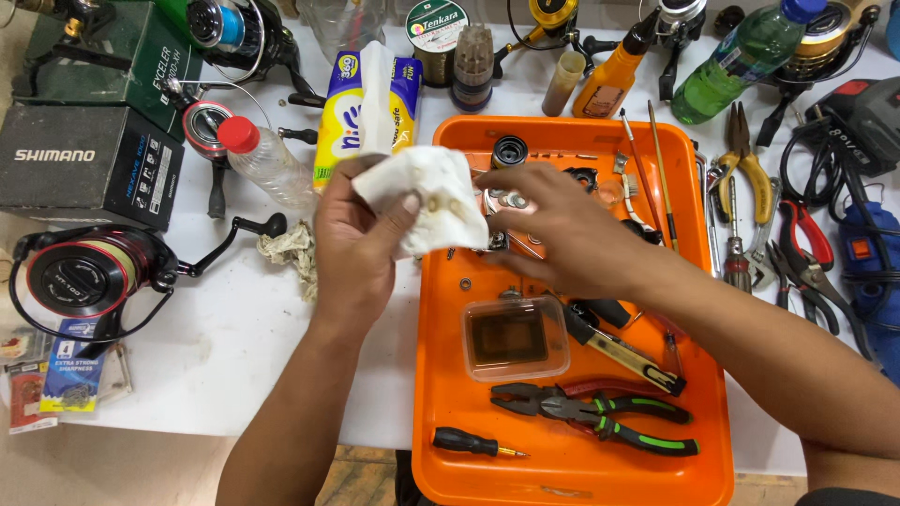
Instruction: The person cleans a white plastic component with a white cloth, then wipes a small metal part. They place the parts on an orange tray and use a red-handled brush to clean a black mechanical assembly, applying liquid from a small container.
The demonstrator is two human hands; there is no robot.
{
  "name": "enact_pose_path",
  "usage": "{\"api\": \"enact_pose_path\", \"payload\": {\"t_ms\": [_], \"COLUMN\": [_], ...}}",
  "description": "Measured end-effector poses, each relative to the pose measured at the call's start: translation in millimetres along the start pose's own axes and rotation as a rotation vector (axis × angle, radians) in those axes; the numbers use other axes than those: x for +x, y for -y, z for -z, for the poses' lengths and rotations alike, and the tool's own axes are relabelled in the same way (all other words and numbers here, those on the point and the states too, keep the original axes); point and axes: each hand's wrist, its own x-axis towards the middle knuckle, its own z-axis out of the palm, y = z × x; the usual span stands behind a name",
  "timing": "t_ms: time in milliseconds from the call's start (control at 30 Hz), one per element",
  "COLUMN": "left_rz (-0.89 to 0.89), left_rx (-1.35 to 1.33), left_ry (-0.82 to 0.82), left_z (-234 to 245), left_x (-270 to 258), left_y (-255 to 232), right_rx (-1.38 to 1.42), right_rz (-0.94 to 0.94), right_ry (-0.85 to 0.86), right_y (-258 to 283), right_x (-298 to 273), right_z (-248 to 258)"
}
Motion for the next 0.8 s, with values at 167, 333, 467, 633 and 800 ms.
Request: {"api": "enact_pose_path", "payload": {"t_ms": [167,333,467,633,800], "left_rz": [-0.005,-0.062,-0.21,-0.316,-0.154], "left_rx": [0.086,0.178,0.337,0.446,0.228], "left_ry": [0.141,0.34,0.384,0.301,0.286], "left_z": [-27.0,-42.0,-45.5,-42.4,-31.6], "left_x": [-21.6,-31.9,-33.9,-32.5,-25.0], "left_y": [-1.5,-14.0,-28.3,-32.6,-11.5], "right_rx": [0.491,0.577,0.441,0.391,0.546], "right_rz": [-0.314,-0.348,-0.428,-0.465,-0.453], "right_ry": [-0.032,-0.022,-0.103,-0.169,-0.156], "right_y": [17.8,25.2,19.8,22.7,31.4], "right_x": [-3.2,-0.6,-1.8,-0.9,2.3], "right_z": [29.7,22.0,11.5,8.9,8.9]}}
